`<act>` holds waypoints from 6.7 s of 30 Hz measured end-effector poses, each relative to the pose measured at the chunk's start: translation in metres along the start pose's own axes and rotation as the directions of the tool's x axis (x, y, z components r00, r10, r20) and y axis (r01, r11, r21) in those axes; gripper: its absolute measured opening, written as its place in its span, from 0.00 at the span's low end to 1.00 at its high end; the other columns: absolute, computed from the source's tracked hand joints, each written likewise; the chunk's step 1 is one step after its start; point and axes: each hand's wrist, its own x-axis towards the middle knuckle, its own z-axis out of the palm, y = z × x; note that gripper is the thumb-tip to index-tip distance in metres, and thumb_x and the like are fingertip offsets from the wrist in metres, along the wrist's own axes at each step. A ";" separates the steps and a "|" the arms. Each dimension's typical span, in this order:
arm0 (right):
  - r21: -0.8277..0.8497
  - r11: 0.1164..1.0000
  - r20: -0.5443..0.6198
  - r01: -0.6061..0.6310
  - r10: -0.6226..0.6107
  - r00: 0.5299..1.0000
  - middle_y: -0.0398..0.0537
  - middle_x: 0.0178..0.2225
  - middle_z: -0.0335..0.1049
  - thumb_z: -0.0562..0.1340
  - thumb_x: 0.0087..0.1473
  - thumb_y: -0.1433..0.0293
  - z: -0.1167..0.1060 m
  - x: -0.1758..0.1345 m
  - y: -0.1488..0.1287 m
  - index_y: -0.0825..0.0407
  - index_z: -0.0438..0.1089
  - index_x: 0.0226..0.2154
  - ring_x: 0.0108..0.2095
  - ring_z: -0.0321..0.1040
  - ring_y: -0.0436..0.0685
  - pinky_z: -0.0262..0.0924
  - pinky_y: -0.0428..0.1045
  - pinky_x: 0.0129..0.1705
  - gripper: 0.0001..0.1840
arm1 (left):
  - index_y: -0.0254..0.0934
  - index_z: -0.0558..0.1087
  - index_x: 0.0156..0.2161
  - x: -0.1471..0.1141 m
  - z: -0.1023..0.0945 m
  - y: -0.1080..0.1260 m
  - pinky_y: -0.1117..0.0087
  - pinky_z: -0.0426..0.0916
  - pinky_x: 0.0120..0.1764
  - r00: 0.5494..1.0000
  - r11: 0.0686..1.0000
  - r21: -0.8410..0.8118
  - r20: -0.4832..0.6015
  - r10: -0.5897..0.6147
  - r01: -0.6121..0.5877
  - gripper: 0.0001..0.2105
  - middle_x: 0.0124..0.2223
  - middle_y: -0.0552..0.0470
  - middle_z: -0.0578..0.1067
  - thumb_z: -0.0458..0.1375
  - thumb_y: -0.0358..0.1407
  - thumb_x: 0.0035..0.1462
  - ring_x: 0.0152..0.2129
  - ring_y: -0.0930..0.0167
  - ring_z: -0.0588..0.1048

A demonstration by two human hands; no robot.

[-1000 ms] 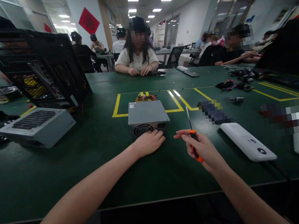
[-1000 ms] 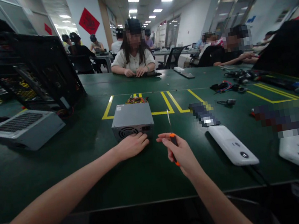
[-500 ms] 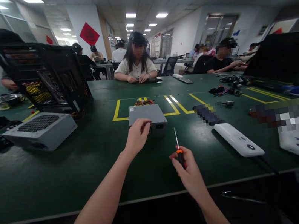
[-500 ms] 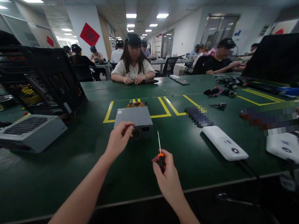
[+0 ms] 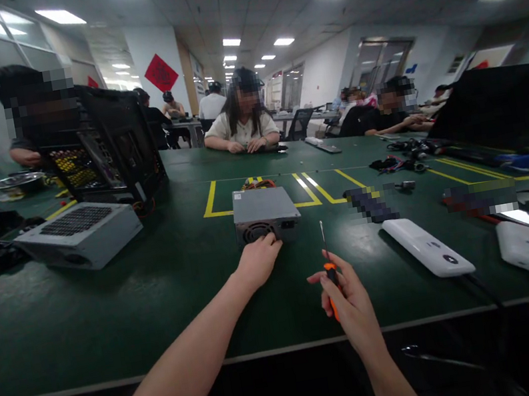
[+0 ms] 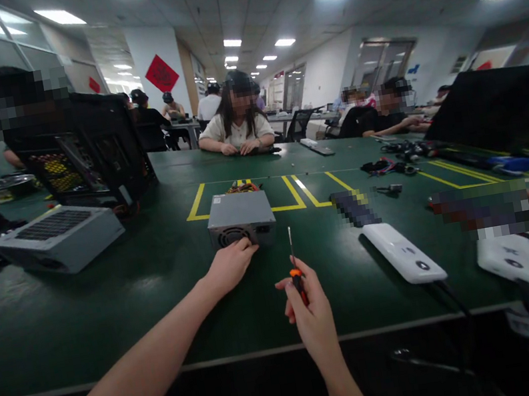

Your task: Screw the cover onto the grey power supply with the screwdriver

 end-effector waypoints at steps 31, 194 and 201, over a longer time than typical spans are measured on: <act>-0.184 0.983 0.089 -0.005 0.022 0.996 0.50 0.41 0.68 0.54 0.54 0.62 0.000 0.000 0.008 0.48 0.53 0.45 0.24 0.62 0.49 0.59 0.46 0.25 0.16 | 0.33 0.68 0.40 0.004 -0.004 0.000 0.67 0.68 0.29 0.982 0.984 -0.068 0.105 -0.158 0.166 0.11 0.43 0.43 0.68 0.45 0.30 0.59 0.32 0.67 0.73; -0.078 -0.130 0.676 0.988 -0.736 -0.043 0.61 0.38 0.70 0.59 0.50 0.64 -0.010 0.072 -0.008 0.57 0.60 0.40 0.29 0.67 0.52 0.63 0.47 0.27 0.17 | 0.44 0.67 0.48 0.016 -0.007 -0.016 0.63 0.59 0.43 0.878 0.965 -0.172 -0.405 -0.254 0.200 0.12 0.49 0.55 0.71 0.47 0.34 0.59 0.44 0.68 0.66; -0.101 -0.020 0.713 0.995 -0.699 0.059 0.64 0.42 0.67 0.54 0.53 0.64 -0.010 0.068 -0.003 0.59 0.56 0.45 0.38 0.68 0.57 0.66 0.50 0.33 0.20 | 0.43 0.68 0.46 0.009 -0.009 -0.025 0.63 0.59 0.39 0.859 0.956 -0.182 -0.424 -0.288 0.231 0.12 0.47 0.54 0.72 0.49 0.34 0.58 0.41 0.66 0.65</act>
